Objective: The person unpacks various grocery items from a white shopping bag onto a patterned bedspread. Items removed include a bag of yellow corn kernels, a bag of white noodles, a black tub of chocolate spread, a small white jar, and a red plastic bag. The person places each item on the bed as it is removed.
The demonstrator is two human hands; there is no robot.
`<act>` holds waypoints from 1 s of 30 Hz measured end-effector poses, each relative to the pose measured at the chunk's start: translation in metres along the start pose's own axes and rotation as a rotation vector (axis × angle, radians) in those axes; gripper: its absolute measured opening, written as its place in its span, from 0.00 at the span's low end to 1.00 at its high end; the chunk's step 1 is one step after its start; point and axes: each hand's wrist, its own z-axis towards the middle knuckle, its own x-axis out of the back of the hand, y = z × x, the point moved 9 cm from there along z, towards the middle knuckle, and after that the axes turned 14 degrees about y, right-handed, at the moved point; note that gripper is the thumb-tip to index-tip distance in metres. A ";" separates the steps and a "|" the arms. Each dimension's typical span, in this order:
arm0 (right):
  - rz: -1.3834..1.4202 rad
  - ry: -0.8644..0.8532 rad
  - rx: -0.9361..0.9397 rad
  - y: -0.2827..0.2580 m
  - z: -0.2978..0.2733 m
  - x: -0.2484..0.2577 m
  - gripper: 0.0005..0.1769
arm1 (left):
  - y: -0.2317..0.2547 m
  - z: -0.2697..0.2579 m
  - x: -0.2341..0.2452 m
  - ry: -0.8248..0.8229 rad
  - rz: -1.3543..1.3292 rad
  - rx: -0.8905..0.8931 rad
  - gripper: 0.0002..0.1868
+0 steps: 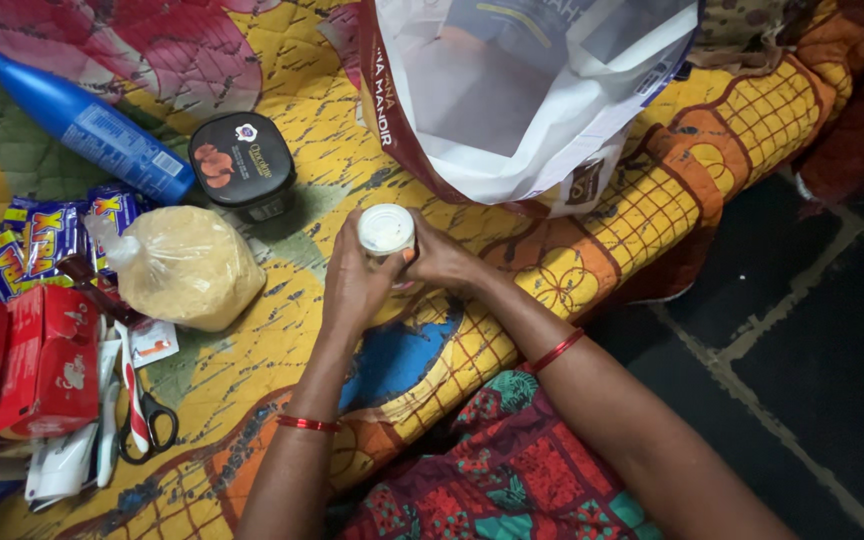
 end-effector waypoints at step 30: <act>0.095 0.037 0.088 0.002 -0.006 0.018 0.52 | -0.021 -0.011 -0.025 -0.083 0.046 0.098 0.39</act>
